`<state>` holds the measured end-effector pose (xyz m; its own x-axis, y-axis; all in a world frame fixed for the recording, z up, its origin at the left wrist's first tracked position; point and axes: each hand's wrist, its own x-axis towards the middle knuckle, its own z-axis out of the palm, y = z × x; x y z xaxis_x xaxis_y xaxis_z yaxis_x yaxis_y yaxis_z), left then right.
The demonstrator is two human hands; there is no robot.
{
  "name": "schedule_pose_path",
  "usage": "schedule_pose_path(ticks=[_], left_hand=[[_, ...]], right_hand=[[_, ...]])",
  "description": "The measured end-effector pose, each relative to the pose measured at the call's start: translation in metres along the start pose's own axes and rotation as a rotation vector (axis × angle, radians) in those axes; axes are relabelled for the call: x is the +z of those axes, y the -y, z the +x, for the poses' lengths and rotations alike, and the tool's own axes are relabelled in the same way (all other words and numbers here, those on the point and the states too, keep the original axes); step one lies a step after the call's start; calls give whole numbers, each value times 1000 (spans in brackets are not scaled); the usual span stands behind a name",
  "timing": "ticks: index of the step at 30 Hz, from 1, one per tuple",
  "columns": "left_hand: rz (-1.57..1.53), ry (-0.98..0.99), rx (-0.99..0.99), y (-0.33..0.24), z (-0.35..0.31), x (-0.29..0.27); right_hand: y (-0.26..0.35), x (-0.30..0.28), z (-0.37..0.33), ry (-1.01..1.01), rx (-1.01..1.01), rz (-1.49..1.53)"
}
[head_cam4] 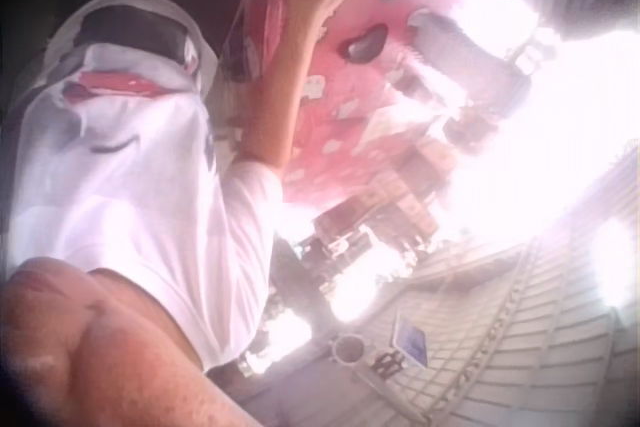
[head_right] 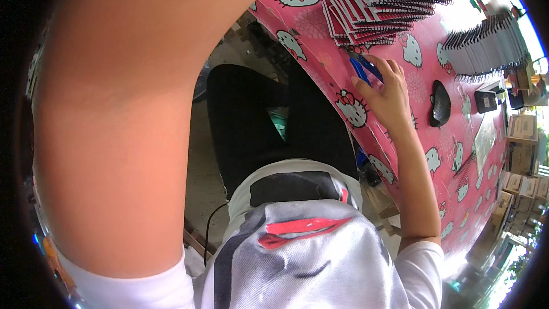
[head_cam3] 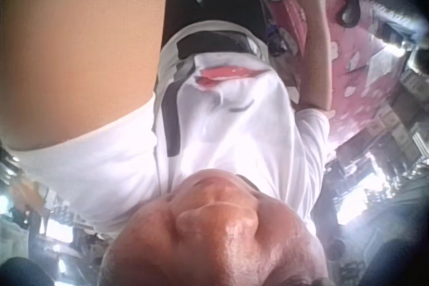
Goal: The person uses pliers to trim the excess ends of the spiral binding on stacks of notebooks. They work through multiple stacks of pink and yellow notebooks, cutting the wire and placing the trimmed pieces into a mesh bag.
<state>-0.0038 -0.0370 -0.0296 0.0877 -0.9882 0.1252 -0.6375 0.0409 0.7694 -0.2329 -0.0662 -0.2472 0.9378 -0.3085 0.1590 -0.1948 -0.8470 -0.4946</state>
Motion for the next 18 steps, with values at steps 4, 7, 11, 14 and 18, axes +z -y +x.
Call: schedule_pose_path(ticks=[4,7,11,14,18], left_hand=[[-10,-9,8,0,2,-1],[-20,-11,19,-2,4,0],[-28,-29,24,-3,3,-2],[-21,-31,30,-7,6,-3],[-31,-54,48,-19,13,-5]], right_hand=[[1,6,2,-1,-23,-104],[-4,8,2,-17,-42,-110],[-7,-7,19,244,248,338],[-16,-30,43,593,433,659],[-34,-35,44,658,610,815]])
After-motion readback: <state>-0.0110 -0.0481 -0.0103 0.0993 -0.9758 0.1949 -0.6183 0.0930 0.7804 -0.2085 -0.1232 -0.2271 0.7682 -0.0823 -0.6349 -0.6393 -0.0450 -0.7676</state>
